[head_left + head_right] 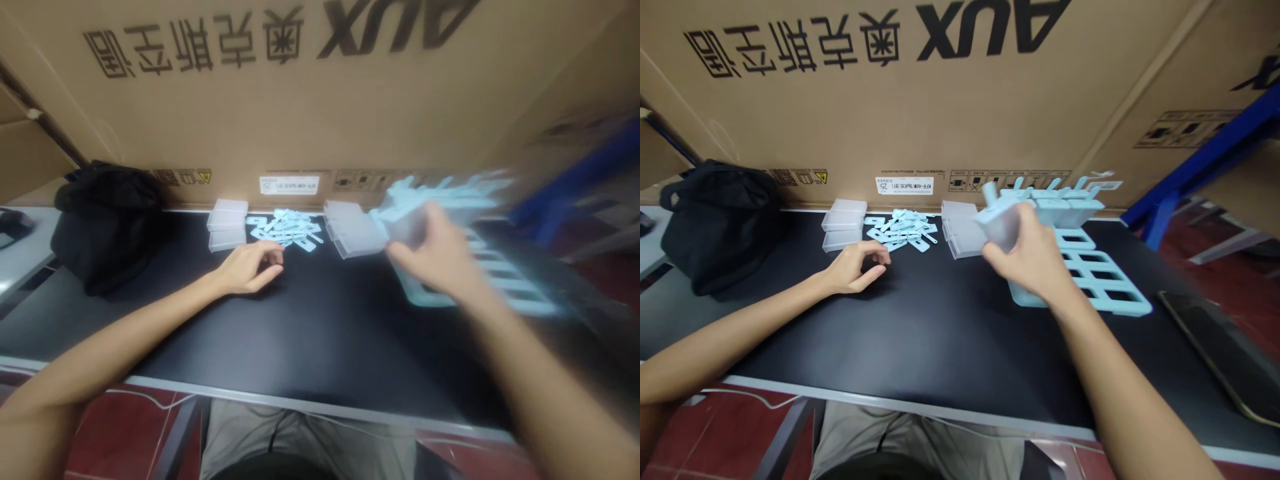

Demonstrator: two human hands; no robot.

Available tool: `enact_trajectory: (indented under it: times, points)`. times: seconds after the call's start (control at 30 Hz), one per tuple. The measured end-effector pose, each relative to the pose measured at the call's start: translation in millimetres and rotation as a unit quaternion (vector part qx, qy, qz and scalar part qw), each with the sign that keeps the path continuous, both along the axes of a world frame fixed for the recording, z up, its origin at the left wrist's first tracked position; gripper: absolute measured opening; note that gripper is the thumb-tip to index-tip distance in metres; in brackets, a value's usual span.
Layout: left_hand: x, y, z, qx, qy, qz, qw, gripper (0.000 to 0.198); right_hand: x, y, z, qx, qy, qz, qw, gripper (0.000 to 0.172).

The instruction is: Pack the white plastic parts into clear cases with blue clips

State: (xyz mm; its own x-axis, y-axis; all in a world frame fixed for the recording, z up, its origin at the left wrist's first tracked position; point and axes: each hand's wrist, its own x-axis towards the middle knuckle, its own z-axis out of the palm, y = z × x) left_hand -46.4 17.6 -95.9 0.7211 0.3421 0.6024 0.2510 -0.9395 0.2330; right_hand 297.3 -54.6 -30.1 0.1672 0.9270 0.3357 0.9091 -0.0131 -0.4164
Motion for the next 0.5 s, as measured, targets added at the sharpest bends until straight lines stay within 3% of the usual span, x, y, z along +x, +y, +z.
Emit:
enact_trajectory:
  times: [0.13,0.23,0.37,0.5]
  points:
    - [19,-10,-10.2,-0.087,-0.132,-0.094,0.983,0.061,-46,-18,-6.7,-0.064,-0.101,0.167,0.979,0.037]
    - [26,-18,-8.9,-0.091,-0.119,-0.106,0.983,0.057,-65,-23,-18.0,-0.090,-0.153,0.233,0.956,0.030]
    - [25,-24,2.4,-0.081,-0.038,-0.037,0.995,0.019,-66,-21,-24.0,-0.112,-0.179,0.242,0.947,0.029]
    - [23,-24,8.5,-0.116,-0.059,-0.024,0.991,0.019,-61,-20,-21.8,-0.105,-0.184,0.225,0.951,0.032]
